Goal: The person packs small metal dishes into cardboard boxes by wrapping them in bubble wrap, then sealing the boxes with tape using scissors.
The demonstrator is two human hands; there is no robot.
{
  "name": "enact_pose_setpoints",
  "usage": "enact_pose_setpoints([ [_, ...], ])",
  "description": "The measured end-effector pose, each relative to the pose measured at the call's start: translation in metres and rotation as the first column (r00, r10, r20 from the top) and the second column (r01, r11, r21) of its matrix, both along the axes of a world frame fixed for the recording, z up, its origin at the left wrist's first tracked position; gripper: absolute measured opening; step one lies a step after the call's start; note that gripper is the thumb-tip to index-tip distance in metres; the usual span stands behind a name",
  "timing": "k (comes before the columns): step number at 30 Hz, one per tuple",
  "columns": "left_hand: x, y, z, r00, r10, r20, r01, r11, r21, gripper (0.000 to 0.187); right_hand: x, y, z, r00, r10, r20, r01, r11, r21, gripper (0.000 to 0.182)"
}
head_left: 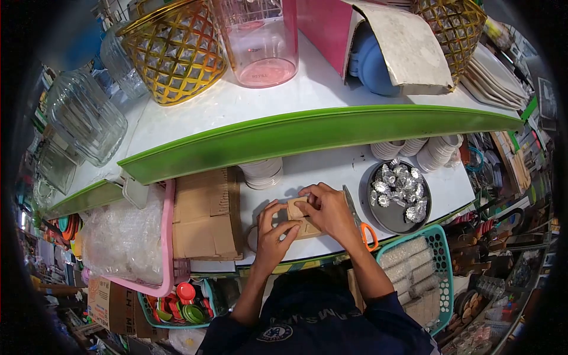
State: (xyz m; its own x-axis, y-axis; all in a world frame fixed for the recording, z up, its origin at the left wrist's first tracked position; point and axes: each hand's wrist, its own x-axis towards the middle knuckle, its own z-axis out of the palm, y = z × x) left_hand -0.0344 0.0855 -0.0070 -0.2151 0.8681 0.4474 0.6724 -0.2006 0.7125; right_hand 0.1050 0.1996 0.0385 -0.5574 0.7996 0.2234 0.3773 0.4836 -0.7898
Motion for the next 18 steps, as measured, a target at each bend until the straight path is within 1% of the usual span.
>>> enact_pose_setpoints([
  [1, 0.000, 0.000, 0.001, 1.000, 0.004, -0.001, -0.004, 1.000, 0.000, 0.016, 0.000, -0.001, 0.001, 1.000, 0.004, -0.001, -0.004, 1.000, 0.000, 0.026],
  [3, 0.002, 0.000, 0.003, 0.998, 0.015, 0.069, -0.014, 1.000, -0.002, 0.017, 0.000, -0.002, 0.005, 0.998, 0.003, -0.059, -0.005, 1.000, -0.021, 0.019],
  [4, 0.001, 0.000, 0.003, 0.998, 0.017, 0.069, -0.017, 1.000, 0.002, 0.017, 0.000, -0.003, 0.006, 0.998, 0.006, -0.060, -0.007, 1.000, -0.017, 0.019],
  [6, 0.001, 0.000, 0.003, 1.000, 0.009, 0.017, -0.009, 1.000, 0.001, 0.019, 0.002, -0.004, 0.007, 0.978, 0.009, -0.208, 0.001, 0.999, 0.046, 0.012],
  [7, 0.001, 0.000, 0.001, 1.000, 0.011, 0.017, -0.011, 1.000, 0.003, 0.019, 0.004, -0.005, 0.007, 0.978, 0.011, -0.207, -0.001, 0.999, 0.048, 0.012],
  [9, 0.000, 0.000, -0.001, 1.000, 0.002, -0.021, -0.001, 0.999, 0.049, 0.022, 0.010, -0.008, 0.006, 0.946, -0.023, -0.323, 0.015, 1.000, -0.025, 0.010],
  [10, -0.001, -0.001, -0.001, 1.000, 0.002, -0.021, -0.001, 0.999, 0.050, 0.022, 0.013, -0.010, 0.006, 0.946, -0.022, -0.323, 0.016, 1.000, -0.024, 0.010],
  [12, -0.003, -0.003, 0.000, 0.962, 0.004, -0.274, 0.029, 0.993, 0.118, 0.022, 0.021, -0.011, 0.006, 0.900, -0.033, -0.435, 0.066, 0.996, 0.061, 0.009],
  [13, -0.003, -0.003, -0.001, 0.962, 0.005, -0.272, 0.028, 0.993, 0.116, 0.022, 0.024, -0.011, 0.009, 0.901, -0.033, -0.433, 0.065, 0.996, 0.060, 0.009],
  [15, -0.002, -0.004, -0.003, 0.941, 0.001, -0.339, 0.042, 0.992, 0.118, 0.021, 0.032, -0.012, 0.014, 0.913, -0.085, -0.398, 0.127, 0.989, 0.081, 0.008],
  [16, -0.002, -0.004, -0.003, 0.941, 0.000, -0.338, 0.043, 0.992, 0.117, 0.021, 0.034, -0.011, 0.012, 0.913, -0.086, -0.398, 0.128, 0.989, 0.080, 0.008],
  [18, -0.002, -0.003, -0.002, 0.941, -0.006, -0.339, 0.052, 0.991, 0.125, 0.020, 0.039, -0.006, 0.005, 0.912, -0.183, -0.368, 0.251, 0.957, 0.147, 0.008],
])
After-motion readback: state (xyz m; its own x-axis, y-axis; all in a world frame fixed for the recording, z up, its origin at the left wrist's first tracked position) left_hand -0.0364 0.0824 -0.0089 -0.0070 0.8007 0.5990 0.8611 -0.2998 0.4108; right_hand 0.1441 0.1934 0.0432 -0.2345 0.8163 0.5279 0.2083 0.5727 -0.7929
